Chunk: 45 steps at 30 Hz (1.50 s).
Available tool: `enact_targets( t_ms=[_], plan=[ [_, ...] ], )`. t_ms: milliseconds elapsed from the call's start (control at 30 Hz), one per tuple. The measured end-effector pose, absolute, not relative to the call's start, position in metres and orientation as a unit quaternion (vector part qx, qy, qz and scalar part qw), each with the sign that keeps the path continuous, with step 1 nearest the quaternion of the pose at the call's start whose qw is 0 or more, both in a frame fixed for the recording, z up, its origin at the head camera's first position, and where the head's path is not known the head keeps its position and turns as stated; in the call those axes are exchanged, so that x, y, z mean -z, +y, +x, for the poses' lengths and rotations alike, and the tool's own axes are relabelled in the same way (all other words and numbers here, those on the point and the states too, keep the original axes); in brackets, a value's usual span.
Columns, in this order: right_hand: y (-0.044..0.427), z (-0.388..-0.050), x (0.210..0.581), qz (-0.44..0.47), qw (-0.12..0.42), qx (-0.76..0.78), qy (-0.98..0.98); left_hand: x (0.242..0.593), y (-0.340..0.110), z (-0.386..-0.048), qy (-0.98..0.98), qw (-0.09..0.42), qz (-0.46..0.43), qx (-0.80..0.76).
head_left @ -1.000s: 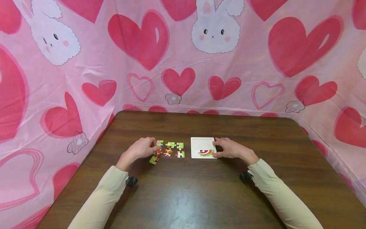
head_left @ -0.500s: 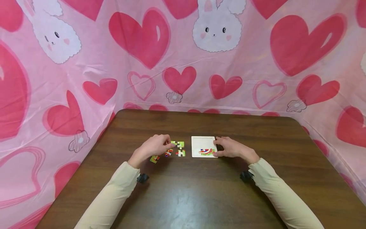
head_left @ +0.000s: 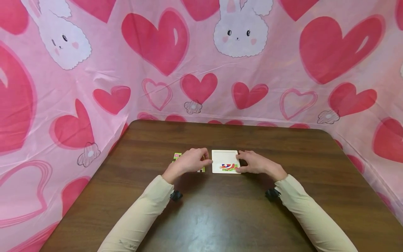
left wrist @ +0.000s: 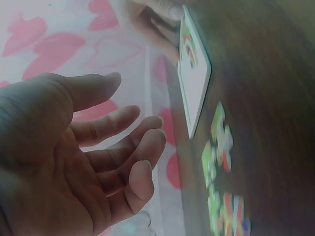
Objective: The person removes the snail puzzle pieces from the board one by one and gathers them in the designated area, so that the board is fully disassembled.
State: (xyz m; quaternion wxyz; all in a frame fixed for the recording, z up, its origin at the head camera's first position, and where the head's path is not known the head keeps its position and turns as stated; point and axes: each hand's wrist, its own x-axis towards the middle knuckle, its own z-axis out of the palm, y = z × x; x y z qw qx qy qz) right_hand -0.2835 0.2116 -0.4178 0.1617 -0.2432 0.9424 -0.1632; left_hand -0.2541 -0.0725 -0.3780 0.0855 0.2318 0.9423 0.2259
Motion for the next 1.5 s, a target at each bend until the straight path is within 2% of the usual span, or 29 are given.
enact_targets(
  t_ms=[567, 1000, 1233, 1500],
  plan=[
    [0.213, -0.285, 0.416, -0.257, 0.156, 0.16, 0.94, 0.401, -0.019, -0.265, 0.945, 0.086, 0.259, -0.182],
    [0.213, -0.285, 0.417, -0.265, 0.145, 0.154, 0.941, 0.409, -0.002, -0.264, 0.958, 0.083, 0.257, -0.099],
    [0.213, -0.285, 0.417, -0.266, 0.147, 0.155, 0.94, 0.41, 0.004, -0.266, 0.956, 0.099, 0.26, -0.089],
    [0.213, -0.285, 0.418, -0.277, 0.14, 0.153, 0.938, 0.414, 0.011, -0.275, 0.959, 0.094, 0.253, -0.089]
  ],
)
